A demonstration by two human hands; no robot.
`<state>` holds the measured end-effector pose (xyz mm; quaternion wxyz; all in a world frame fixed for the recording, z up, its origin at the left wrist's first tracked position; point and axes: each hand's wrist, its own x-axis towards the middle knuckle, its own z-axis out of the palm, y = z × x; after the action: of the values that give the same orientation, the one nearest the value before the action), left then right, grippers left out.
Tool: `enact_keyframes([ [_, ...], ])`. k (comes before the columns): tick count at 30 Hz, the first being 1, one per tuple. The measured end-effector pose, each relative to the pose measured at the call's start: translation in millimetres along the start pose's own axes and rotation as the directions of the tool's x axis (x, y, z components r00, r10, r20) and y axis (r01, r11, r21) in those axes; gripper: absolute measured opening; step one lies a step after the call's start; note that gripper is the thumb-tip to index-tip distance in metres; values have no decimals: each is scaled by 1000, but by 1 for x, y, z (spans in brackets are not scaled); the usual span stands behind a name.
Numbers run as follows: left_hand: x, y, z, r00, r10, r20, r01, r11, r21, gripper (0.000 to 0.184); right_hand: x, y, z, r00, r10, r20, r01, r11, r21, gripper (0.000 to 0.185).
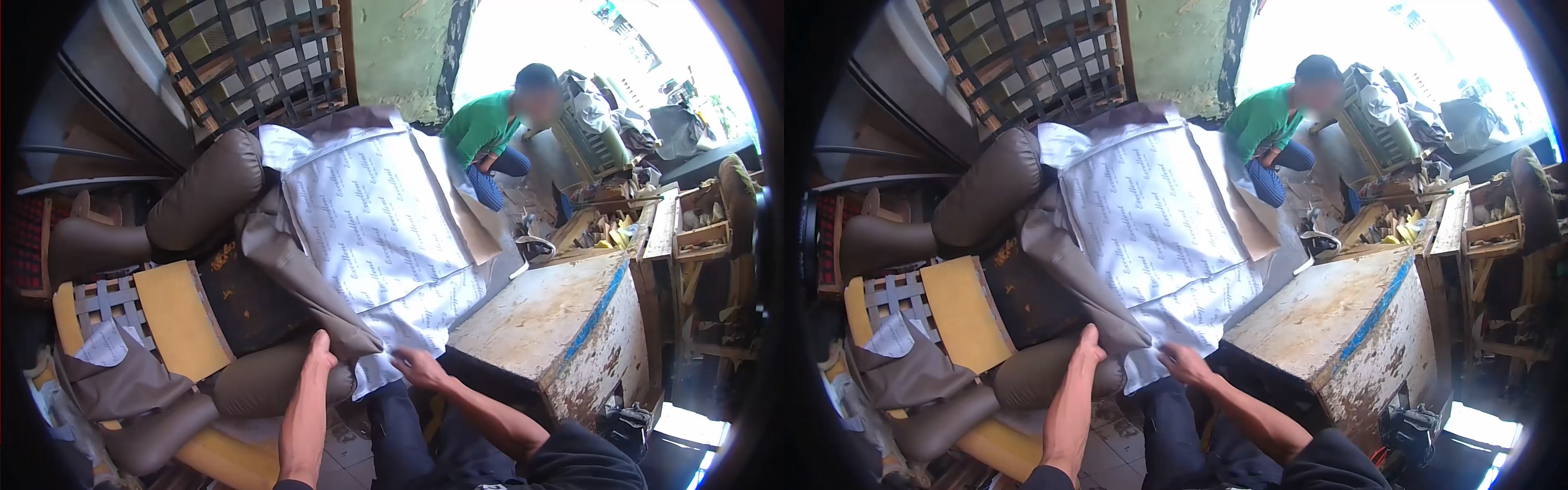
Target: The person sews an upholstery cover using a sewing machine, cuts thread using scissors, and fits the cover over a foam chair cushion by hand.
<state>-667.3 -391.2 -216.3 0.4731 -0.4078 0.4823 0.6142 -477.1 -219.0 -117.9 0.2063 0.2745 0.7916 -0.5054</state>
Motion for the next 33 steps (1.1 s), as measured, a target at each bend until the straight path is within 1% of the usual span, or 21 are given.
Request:
enact_keyframes([
  [2,-3,-4,-7,991,-2,130,10,998,-57,37,-35,25,-15,967,249,63,-249,968,-2,40],
  [3,1,-7,-14,974,-14,228,39,994,-107,37,-47,41,-21,958,280,60,-283,958,54,41],
  [7,-1,-7,-15,980,1,198,17,996,-93,37,-44,69,-56,930,364,-48,-366,929,-50,42],
  [10,-2,-7,-14,992,35,120,-35,999,-1,36,0,75,-79,917,341,-204,-357,933,-42,45],
  [12,4,-12,-24,993,72,88,-71,997,-17,36,48,97,-95,899,331,-287,-315,944,103,49],
  [13,-3,-13,-24,994,75,76,-74,997,-12,36,72,100,-105,874,235,-426,-236,970,50,49],
  [14,-10,-14,-23,995,99,-1,-99,995,19,35,97,104,-120,833,234,-502,-260,965,18,50],
  [16,-28,-12,-24,989,139,-56,-134,987,92,35,149,149,-134,708,28,-706,-151,982,-113,58],
  [18,-42,-19,-31,967,227,-118,-204,962,183,34,182,153,-155,618,140,-773,-241,970,-17,67],
  [19,-49,-21,-32,935,317,-159,-269,926,265,33,196,157,-165,627,216,-748,-331,944,-5,71],
  [21,-60,-25,-27,922,352,-161,-299,912,281,32,213,162,-179,646,363,-671,-478,878,15,60],
  [23,-73,-27,-24,911,376,-169,-309,894,324,31,230,187,-189,682,383,-624,-520,853,-44,52],
  [24,-79,-31,-19,875,421,-237,-286,847,448,31,238,193,-189,716,380,-585,-542,831,-123,44],
  [26,-81,-42,-17,754,604,-257,-270,642,718,31,231,173,-191,693,269,-669,-441,892,-98,28],
  [27,-88,-43,-9,747,607,-273,-263,646,716,31,222,160,-196,696,226,-681,-374,924,-76,26],
  [28,-98,-35,9,722,655,-222,-358,629,690,31,207,133,-203,706,219,-674,-362,929,-78,26],
  [29,-112,-26,29,694,698,-174,-445,607,658,32,184,97,-208,749,167,-642,-196,980,27,23],
  [30,-134,-7,60,767,627,-139,-478,702,528,37,161,64,-207,781,113,-615,-34,990,138,20],
  [31,-150,8,83,767,625,-143,-475,704,527,37,147,36,-200,834,40,-551,88,975,204,16],
  [32,-164,23,103,769,637,-40,-556,699,449,47,130,-14,-196,854,-87,-512,210,960,187,14],
  [33,-176,37,121,756,651,67,-627,691,360,57,121,-50,-183,907,-156,-392,286,910,299,14],
])
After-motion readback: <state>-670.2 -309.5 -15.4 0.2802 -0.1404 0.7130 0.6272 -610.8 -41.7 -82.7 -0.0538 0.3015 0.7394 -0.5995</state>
